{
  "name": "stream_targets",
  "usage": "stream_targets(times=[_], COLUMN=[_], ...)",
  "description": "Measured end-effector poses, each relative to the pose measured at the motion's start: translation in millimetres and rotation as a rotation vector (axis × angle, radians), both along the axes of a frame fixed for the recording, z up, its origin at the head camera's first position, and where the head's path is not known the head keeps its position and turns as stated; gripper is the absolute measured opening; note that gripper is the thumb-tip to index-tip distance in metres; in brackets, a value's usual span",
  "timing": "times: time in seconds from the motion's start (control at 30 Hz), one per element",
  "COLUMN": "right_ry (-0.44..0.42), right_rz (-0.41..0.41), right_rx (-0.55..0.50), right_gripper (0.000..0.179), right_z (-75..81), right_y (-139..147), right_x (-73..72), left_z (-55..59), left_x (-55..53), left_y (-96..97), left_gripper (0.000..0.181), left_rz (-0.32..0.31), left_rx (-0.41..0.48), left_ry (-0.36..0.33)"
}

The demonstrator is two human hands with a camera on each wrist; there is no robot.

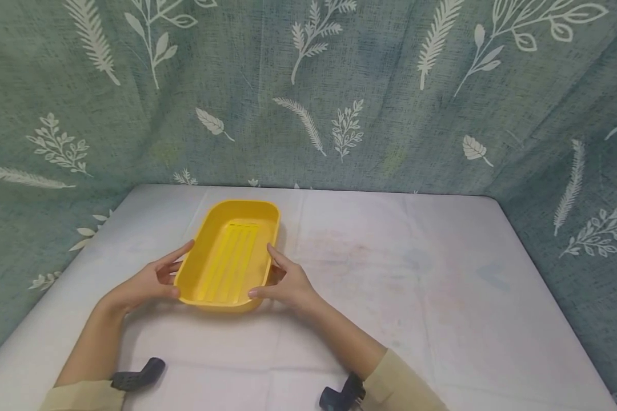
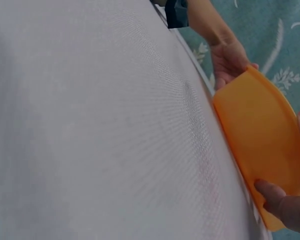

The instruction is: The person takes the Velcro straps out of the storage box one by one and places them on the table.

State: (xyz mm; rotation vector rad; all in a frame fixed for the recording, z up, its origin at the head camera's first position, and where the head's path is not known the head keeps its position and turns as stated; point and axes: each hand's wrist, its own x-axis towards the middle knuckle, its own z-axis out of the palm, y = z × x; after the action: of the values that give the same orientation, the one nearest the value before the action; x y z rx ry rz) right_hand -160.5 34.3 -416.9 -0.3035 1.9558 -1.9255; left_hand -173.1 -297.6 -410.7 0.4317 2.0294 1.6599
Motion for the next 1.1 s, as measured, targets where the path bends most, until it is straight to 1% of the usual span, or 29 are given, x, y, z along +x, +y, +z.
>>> stream_targets(times=[0.2, 0.37, 0.5, 0.63, 0.8, 0.9, 1.1], right_ry=[0.004, -0.002, -0.013, -0.021, -0.011, -0.011, -0.025], right_rz=[0.009, -0.006, -0.017, -0.026, -0.028, -0.035, -0.060], right_rx=[-0.020, 0.005, 0.027, 0.047, 0.045, 0.044, 0.031], right_gripper=[0.099, 0.098, 0.098, 0.098, 0.097, 0.097, 0.098], right_z=[0.5, 3.5, 4.9, 5.9, 5.2, 3.2, 4.0], right_y=[8.0, 12.6, 17.0, 20.8, 24.3, 26.8, 33.4], right_x=[1.0, 3.1, 3.8, 4.4, 4.7, 4.6, 7.0], left_z=[0.6, 0.9, 0.8, 0.6, 1.2, 2.0, 2.3], left_x=[0.1, -0.5, -1.1, -1.3, -0.2, 0.0, -1.7], left_y=[7.2, 11.9, 16.8, 21.6, 25.9, 28.9, 35.4], left_gripper=[0.097, 0.098, 0.098, 0.098, 0.098, 0.098, 0.098], left_rz=[-0.016, -0.029, -0.024, -0.018, -0.006, -0.014, -0.031], left_rx=[0.021, 0.027, 0.015, -0.003, -0.017, -0.014, 0.017], left_ry=[-0.010, -0.021, -0.025, -0.012, -0.011, -0.011, -0.029])
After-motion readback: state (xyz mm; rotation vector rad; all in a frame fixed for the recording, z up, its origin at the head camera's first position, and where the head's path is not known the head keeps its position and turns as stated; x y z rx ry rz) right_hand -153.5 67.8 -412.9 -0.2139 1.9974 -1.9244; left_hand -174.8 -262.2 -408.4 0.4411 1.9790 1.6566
